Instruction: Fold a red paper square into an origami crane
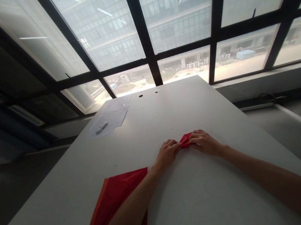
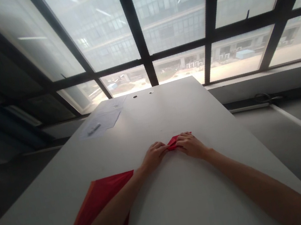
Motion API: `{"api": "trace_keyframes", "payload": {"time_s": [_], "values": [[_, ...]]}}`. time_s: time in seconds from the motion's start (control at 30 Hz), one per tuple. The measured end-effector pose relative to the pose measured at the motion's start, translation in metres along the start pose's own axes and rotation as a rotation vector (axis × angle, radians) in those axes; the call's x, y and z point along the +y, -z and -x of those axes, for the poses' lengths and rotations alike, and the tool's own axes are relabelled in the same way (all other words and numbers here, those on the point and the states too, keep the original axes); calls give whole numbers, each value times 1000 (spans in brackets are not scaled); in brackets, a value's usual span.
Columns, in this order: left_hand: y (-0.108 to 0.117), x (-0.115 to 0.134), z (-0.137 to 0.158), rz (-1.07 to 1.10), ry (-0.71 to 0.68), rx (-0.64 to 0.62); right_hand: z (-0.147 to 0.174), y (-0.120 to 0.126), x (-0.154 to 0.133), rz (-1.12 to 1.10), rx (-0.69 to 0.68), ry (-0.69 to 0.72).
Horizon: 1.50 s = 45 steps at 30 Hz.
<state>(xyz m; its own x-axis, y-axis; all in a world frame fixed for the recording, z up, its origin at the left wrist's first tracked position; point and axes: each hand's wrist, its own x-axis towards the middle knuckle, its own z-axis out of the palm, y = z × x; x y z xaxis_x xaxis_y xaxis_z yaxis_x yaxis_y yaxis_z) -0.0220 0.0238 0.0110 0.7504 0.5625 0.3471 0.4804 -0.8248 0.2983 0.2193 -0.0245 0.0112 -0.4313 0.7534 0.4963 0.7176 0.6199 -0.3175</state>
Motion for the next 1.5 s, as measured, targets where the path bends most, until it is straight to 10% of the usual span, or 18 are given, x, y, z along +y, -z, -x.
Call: {"api": "trace_keyframes", "payload": {"time_s": [0.23,0.53,0.83,1.37,1.5], "values": [[-5,-5,-3,5,25,21,-2,-16,-4,125,52,-223],[-2,7,-1,-46,-35,10,1,-22,3,264,-212,-88],[-3,11,6,-128,-61,-280,0,-22,3,255,-205,-106],[3,-6,13,-190,134,-120,10,-19,-5,148,-275,-90],[9,-5,13,-110,-44,-194,10,-18,-6,155,-270,-87]]}}
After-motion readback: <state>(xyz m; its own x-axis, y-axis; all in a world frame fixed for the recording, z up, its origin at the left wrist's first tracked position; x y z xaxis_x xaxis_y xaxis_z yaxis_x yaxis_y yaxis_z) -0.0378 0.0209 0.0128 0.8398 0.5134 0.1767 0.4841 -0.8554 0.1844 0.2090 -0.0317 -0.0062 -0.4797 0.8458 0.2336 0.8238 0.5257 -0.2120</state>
